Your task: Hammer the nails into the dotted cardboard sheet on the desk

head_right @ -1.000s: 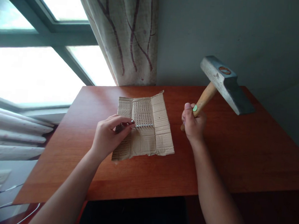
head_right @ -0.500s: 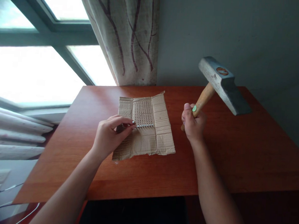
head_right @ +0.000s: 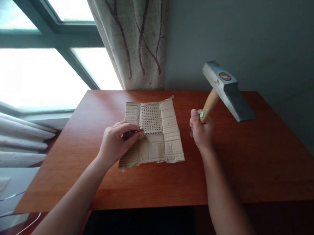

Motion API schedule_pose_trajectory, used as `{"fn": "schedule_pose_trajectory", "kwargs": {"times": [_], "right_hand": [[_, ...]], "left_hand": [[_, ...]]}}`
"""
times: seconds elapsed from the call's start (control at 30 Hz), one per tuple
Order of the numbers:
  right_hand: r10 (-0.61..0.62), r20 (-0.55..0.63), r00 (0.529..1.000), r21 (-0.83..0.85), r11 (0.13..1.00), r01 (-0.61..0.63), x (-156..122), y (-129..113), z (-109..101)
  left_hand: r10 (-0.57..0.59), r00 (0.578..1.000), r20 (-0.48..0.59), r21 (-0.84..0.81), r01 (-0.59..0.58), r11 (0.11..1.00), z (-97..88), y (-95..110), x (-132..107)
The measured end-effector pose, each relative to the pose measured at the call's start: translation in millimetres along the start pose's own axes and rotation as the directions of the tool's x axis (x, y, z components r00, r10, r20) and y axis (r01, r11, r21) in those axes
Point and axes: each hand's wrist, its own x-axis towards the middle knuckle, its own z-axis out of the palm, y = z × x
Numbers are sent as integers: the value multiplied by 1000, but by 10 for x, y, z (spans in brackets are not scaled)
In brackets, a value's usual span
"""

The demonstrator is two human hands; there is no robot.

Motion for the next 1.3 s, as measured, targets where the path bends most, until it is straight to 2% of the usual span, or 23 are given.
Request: {"fn": "schedule_pose_trajectory", "kwargs": {"times": [0.17, 0.3, 0.4, 0.47, 0.53, 0.63, 0.73, 0.83, 1.07, 1.23, 1.3], "right_hand": [[-10, 10, 1000, 7, 1000, 10, 13, -12, 17], [11, 80, 997, -25, 1000, -9, 34, 0, -19], [55, 155, 986, -128, 991, -35, 14, -88, -152], [86, 244, 966, -253, 967, -22, -13, -247, -278], [140, 390, 910, -411, 911, 36, -35, -480, -394], [265, 573, 776, -590, 790, 166, -31, -866, -480], [323, 662, 677, -649, 699, 301, 8, -1152, -453], [315, 712, 627, -642, 654, 400, 38, -1285, -392], [352, 731, 585, -651, 618, 441, 16, -1323, -331], [283, 727, 626, -637, 618, 460, -6, -1354, -324], [300, 723, 622, -645, 617, 452, -19, -1346, -314]], "left_hand": [[-11, 1000, 1, 5, 11, 1000, 6, -23, -2], [-1, 1000, 4, 0, 1, 1000, 5, -24, 4], [15, 1000, -6, -3, -15, 1000, 4, -21, 7], [22, 1000, -6, 4, -22, 1000, 7, -24, 8], [28, 1000, -8, 10, -28, 1000, 12, -32, 9], [42, 999, -21, 6, -42, 999, 19, -41, 11], [51, 998, -25, -1, -51, 999, 19, -42, 12], [48, 999, -18, 3, -48, 999, 16, -44, 11], [40, 999, 2, 15, -40, 999, 28, -75, 6], [44, 999, -18, 9, -44, 999, 28, -68, 7], [43, 999, -17, 15, -43, 999, 26, -62, 10]]}}
